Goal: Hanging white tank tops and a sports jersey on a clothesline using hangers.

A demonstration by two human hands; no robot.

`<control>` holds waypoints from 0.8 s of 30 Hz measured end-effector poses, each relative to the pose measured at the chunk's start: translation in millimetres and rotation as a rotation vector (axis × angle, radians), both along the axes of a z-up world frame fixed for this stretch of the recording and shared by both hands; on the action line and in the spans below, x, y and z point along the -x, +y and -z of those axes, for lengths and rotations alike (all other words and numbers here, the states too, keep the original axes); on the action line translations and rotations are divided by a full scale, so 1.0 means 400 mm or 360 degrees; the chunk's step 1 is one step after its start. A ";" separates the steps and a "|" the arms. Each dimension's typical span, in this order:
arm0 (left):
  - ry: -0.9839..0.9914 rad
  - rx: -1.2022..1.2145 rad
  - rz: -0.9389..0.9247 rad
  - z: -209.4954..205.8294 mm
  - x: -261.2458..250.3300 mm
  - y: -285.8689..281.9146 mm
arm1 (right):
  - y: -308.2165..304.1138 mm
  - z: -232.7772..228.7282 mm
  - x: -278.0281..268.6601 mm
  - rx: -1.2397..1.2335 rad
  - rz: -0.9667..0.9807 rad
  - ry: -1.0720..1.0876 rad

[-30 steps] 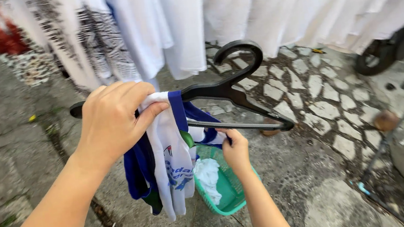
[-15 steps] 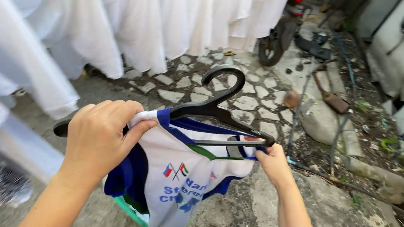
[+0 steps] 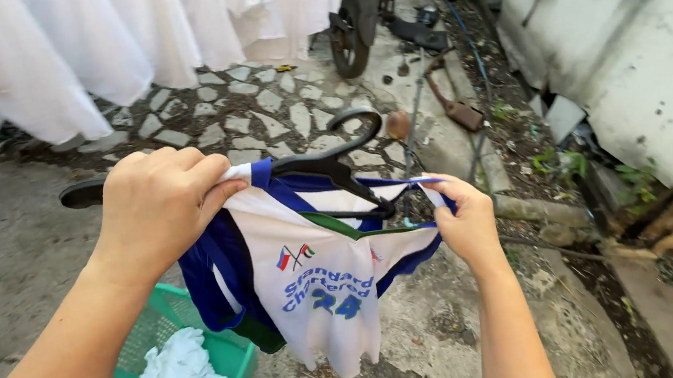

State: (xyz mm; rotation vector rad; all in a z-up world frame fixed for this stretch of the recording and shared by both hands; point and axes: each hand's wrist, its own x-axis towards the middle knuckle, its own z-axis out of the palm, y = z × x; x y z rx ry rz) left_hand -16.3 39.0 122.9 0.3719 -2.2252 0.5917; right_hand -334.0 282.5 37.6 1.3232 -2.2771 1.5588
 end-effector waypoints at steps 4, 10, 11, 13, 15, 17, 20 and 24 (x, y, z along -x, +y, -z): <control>0.0094 -0.0165 -0.0091 0.076 0.123 -0.005 | 0.018 -0.064 0.000 0.0002 0.0075 0.0495; 0.0425 -0.0957 0.0079 0.185 0.256 0.031 | 0.035 -0.034 0.024 -0.0120 0.0138 0.0969; 0.0505 -0.1160 0.0145 0.186 0.273 0.043 | 0.042 -0.045 0.025 -0.0031 0.0027 0.0975; 0.0528 -0.1246 0.0208 0.211 0.312 0.019 | 0.067 -0.072 0.085 0.0004 0.0103 0.1097; 0.0548 -0.1338 0.0269 0.230 0.355 -0.008 | 0.081 -0.084 0.154 0.0033 0.0176 0.1218; 0.0542 -0.1424 0.0391 0.241 0.404 -0.040 | 0.083 -0.079 0.236 -0.0044 0.0193 0.1174; 0.0496 -0.1488 0.0486 0.253 0.481 -0.072 | 0.068 -0.054 0.324 -0.0204 0.0099 0.0993; 0.0430 -0.1532 0.0514 0.277 0.574 -0.137 | -0.003 -0.059 0.354 -0.0300 0.0017 0.0775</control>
